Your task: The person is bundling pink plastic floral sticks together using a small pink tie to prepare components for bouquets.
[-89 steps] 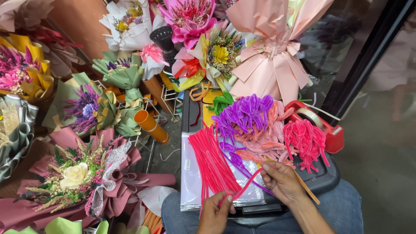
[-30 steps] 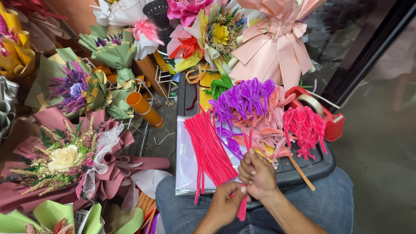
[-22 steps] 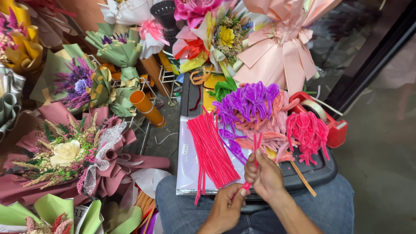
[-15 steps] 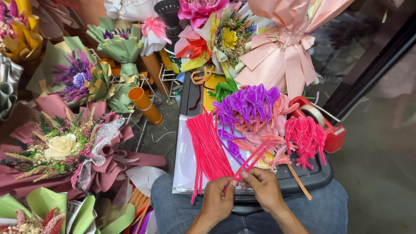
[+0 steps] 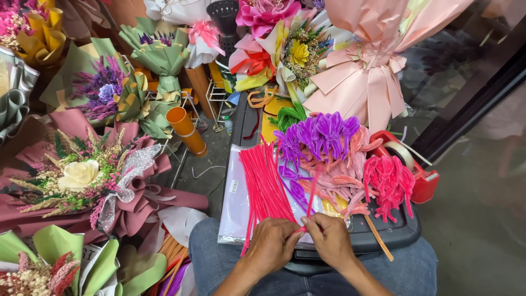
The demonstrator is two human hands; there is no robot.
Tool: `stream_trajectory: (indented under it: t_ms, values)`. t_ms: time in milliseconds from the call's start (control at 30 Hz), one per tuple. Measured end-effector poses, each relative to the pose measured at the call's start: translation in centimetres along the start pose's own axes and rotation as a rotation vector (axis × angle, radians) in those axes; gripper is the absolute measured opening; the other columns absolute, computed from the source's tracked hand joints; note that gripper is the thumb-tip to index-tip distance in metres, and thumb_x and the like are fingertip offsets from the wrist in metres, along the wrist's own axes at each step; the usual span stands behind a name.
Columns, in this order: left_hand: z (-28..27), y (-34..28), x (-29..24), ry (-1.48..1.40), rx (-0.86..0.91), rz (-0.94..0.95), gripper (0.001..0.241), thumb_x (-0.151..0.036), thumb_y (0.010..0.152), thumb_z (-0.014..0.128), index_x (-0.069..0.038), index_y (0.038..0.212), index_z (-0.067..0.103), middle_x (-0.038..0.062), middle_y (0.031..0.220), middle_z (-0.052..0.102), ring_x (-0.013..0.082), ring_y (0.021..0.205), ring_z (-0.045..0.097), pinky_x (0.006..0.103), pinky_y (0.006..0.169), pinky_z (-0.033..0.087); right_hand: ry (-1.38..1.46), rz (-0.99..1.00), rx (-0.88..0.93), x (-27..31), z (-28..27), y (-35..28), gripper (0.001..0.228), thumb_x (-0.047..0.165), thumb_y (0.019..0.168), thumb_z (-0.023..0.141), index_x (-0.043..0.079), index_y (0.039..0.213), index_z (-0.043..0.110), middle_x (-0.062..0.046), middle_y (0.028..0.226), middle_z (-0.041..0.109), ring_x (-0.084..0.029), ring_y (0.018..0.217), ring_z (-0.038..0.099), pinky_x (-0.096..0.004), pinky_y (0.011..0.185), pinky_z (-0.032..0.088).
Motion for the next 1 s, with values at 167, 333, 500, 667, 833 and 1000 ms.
stream_trajectory:
  t_ms: [167, 333, 500, 667, 833, 1000]
  values:
    - [0.5, -0.3, 1.7, -0.137, 0.003, -0.223, 0.011, -0.013, 0.088, 0.072, -0.003, 0.085, 0.078, 0.008, 0.065, 0.071, 0.0212, 0.046, 0.055, 0.0366, 0.047, 0.046, -0.112, -0.079, -0.042, 1.0, -0.7, -0.9, 0.008, 0.012, 0.083, 0.074, 0.006, 0.079, 0.072, -0.002, 0.065, 0.066, -0.016, 0.052, 0.055, -0.031, 0.051, 0.045]
    - [1.3, -0.2, 3.0, -0.271, 0.137, -0.367, 0.021, -0.013, 0.094, 0.071, -0.002, 0.079, 0.078, 0.0, 0.055, 0.057, 0.0104, 0.046, 0.043, 0.0297, 0.044, 0.039, -0.182, -0.538, -0.128, 4.2, -1.6, -1.9, 0.024, 0.002, 0.078, 0.078, 0.0, 0.1, 0.069, -0.009, 0.094, 0.075, -0.022, 0.08, 0.072, -0.032, 0.072, 0.06]
    - [0.9, 0.1, 2.1, -0.311, 0.181, -0.348, 0.022, -0.009, 0.096, 0.07, 0.0, 0.077, 0.075, 0.0, 0.055, 0.054, 0.0097, 0.046, 0.041, 0.0296, 0.043, 0.036, -0.251, -0.739, -0.065, 5.2, -1.5, -1.8, 0.029, -0.003, 0.075, 0.072, -0.002, 0.104, 0.07, -0.013, 0.1, 0.071, -0.024, 0.079, 0.068, -0.034, 0.069, 0.058]
    - [-0.2, 0.7, -0.1, -0.028, 0.075, 0.102, 0.013, -0.004, 0.088, 0.069, -0.006, 0.076, 0.07, 0.006, 0.063, 0.066, 0.0231, 0.057, 0.06, 0.0352, 0.069, 0.048, -0.236, -0.563, -0.019, 3.2, -0.6, -1.6, 0.01, 0.004, 0.083, 0.066, 0.007, 0.092, 0.065, -0.004, 0.077, 0.065, -0.022, 0.062, 0.059, -0.035, 0.063, 0.05]
    - [-0.2, 0.3, -0.1, -0.163, 0.099, 0.117, 0.006, 0.0, 0.083, 0.071, -0.004, 0.081, 0.074, 0.005, 0.067, 0.07, 0.0194, 0.058, 0.062, 0.034, 0.067, 0.052, 0.427, 0.433, 0.568, -5.3, 1.1, -2.2, 0.021, 0.009, 0.099, 0.062, -0.001, 0.084, 0.072, -0.004, 0.065, 0.06, -0.011, 0.059, 0.047, -0.025, 0.055, 0.038]
    - [1.0, 0.0, 2.6, -0.357, 0.161, -0.186, 0.013, -0.005, 0.092, 0.067, 0.001, 0.087, 0.078, 0.004, 0.063, 0.066, 0.0122, 0.048, 0.048, 0.0292, 0.046, 0.04, -0.108, -0.097, 0.481, 0.7, -0.6, -0.8, 0.003, 0.008, 0.085, 0.066, 0.009, 0.085, 0.069, -0.001, 0.07, 0.068, -0.019, 0.059, 0.058, -0.033, 0.055, 0.048]
Point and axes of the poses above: each hand's wrist, its own y-axis towards the middle knuckle, its own z-axis out of the palm, x = y × z, the point moved 6 cm from there along y, towards the middle knuckle
